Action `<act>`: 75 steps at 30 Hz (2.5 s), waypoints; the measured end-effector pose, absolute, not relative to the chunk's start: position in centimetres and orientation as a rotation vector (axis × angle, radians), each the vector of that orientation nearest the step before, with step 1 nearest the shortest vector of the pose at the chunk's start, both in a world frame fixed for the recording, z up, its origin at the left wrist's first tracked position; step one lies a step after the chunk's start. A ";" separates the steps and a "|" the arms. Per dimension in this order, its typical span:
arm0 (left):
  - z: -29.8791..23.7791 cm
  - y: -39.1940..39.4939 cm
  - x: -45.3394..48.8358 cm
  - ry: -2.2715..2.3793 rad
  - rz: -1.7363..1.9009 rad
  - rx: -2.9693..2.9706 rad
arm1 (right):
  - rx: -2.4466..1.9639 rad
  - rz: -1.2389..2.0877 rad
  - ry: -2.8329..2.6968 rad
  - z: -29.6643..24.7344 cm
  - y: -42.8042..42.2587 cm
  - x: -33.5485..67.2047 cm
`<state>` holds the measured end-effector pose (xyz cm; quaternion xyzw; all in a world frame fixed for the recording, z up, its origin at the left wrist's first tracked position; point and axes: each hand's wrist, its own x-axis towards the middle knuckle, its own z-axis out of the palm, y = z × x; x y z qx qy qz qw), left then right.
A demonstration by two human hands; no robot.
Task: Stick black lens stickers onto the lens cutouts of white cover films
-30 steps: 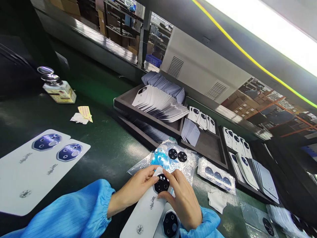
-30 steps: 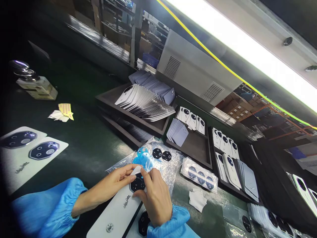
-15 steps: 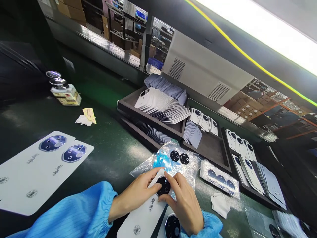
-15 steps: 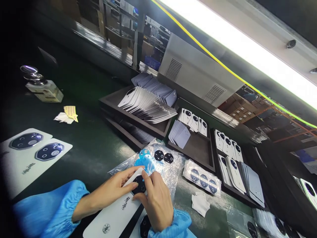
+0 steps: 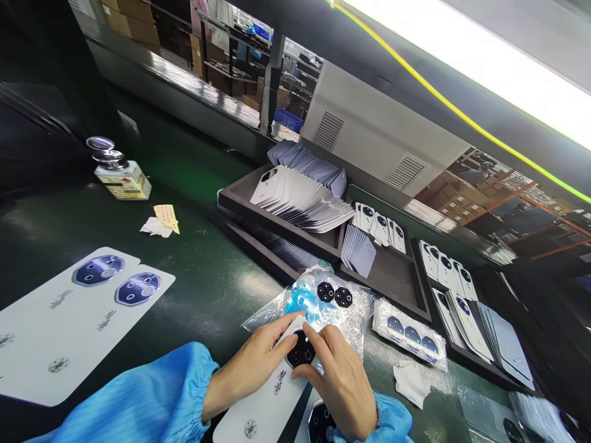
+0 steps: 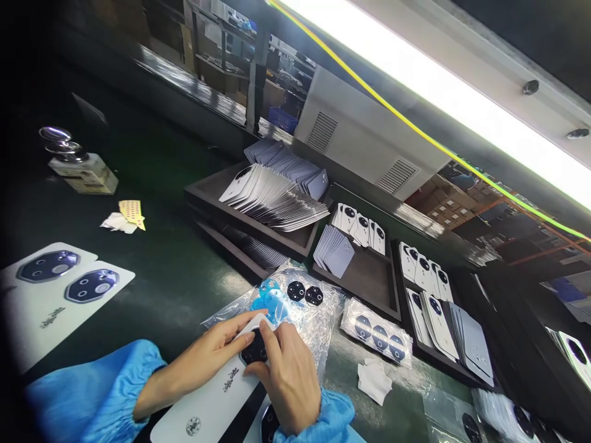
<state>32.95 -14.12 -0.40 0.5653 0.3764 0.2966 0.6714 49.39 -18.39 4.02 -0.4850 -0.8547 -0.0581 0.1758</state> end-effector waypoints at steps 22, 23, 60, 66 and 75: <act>-0.2 -14.1 32.9 0.918 0.677 1.245 | -1.252 0.004 -2.205 3.3 -18.5 50.2; -0.1 -14.2 32.9 0.921 0.664 1.259 | -1.248 -0.004 -2.207 3.2 -18.5 50.2; 0.6 -14.5 33.1 0.893 0.618 1.091 | -1.465 1.493 -1.040 3.2 -18.6 50.0; 1.0 -14.2 33.1 0.891 0.585 1.141 | -1.462 1.463 -1.006 3.7 -18.5 49.5; 1.8 -14.1 32.8 0.919 0.499 1.249 | -1.468 1.417 -1.033 3.2 -19.0 49.7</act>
